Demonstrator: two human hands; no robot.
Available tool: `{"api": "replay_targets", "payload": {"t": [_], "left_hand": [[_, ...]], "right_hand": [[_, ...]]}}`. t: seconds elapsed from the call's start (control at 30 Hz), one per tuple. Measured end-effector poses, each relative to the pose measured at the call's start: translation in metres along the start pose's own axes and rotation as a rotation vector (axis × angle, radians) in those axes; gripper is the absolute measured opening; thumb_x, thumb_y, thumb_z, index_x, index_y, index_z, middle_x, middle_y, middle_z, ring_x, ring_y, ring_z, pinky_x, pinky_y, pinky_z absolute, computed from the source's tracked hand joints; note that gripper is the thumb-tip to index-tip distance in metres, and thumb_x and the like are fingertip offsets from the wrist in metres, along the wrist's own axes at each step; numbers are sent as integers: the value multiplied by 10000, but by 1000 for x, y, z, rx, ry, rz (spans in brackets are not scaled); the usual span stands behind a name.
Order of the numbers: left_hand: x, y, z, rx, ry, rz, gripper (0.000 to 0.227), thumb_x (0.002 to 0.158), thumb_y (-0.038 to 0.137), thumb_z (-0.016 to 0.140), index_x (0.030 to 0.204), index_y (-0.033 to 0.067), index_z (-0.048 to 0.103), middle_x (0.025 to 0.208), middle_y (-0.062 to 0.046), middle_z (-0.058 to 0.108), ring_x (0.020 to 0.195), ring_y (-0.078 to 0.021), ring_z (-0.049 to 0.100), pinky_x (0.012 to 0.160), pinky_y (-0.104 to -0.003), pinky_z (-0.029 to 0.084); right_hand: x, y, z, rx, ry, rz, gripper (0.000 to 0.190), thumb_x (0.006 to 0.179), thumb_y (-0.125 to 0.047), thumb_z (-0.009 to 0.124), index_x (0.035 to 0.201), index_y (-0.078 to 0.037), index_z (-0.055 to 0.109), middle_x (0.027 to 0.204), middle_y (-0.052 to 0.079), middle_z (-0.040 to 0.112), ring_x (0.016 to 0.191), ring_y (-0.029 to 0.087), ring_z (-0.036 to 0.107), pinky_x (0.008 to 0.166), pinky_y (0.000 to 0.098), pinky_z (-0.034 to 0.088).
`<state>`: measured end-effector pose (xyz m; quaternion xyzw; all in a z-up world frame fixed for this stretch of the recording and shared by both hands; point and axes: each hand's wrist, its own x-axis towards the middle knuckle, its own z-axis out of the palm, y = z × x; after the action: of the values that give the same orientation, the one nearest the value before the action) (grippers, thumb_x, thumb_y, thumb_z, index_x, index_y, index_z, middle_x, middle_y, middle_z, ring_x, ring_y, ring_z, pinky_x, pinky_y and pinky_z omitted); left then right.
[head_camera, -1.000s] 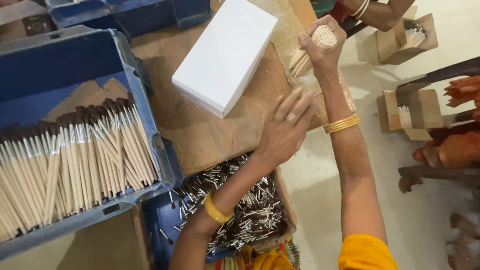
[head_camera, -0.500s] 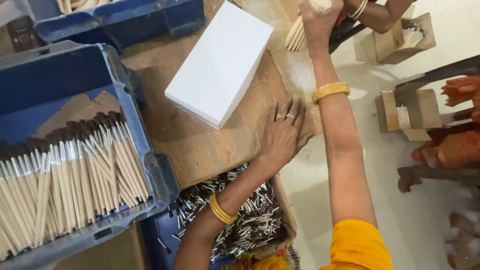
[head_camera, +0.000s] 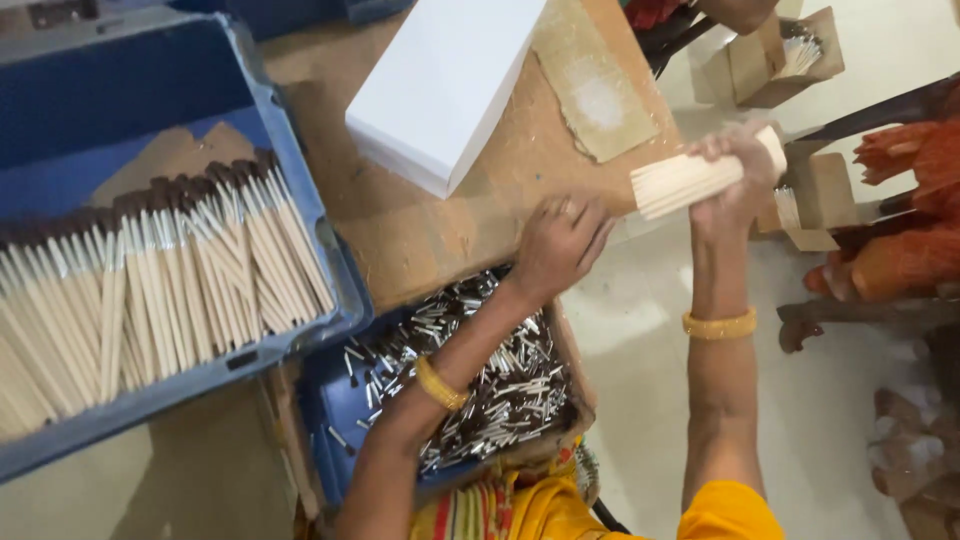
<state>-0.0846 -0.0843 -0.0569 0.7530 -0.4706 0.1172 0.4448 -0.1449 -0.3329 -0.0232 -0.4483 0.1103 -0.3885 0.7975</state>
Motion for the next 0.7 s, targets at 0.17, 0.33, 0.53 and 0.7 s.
{"api": "replay_targets", "payload": {"t": [0.17,0.33,0.53,0.7], "left_hand": [[-127,21,-45,-514,-193,-415,255,1066,251,626,1049,9,702,999,-135,706,920,-280,680,834,-405,555],[-259,28,-89,-1656,-300,-924,560,1002,471,451,1411,93,520,1426,-11,603,1216,-141,691,1069,-278,552],[-333,50,-137,-2157,-76,-939,625,1050,299,633,1569,10,435,1507,-126,548,1175,-156,618,1008,-304,527],[-410,13,-116,-1552,274,-1676,424,869,162,701,1229,-47,621,1080,-202,718,872,-263,710,754,-383,609]], "right_hand": [[-134,12,59,-158,-409,-246,99,1000,-100,637,1005,-124,541,820,38,531,779,194,512,806,357,498],[-259,64,94,-1020,-1600,-540,265,747,-195,693,1000,-179,768,974,73,710,932,267,692,788,374,546],[-422,229,-12,-532,-1870,-1074,366,874,-243,706,1187,-106,575,1151,156,604,1038,264,703,1064,530,523],[-383,163,133,-482,-1828,-1370,554,903,-215,748,1419,-197,548,1397,28,563,1333,165,539,1211,437,449]]}}
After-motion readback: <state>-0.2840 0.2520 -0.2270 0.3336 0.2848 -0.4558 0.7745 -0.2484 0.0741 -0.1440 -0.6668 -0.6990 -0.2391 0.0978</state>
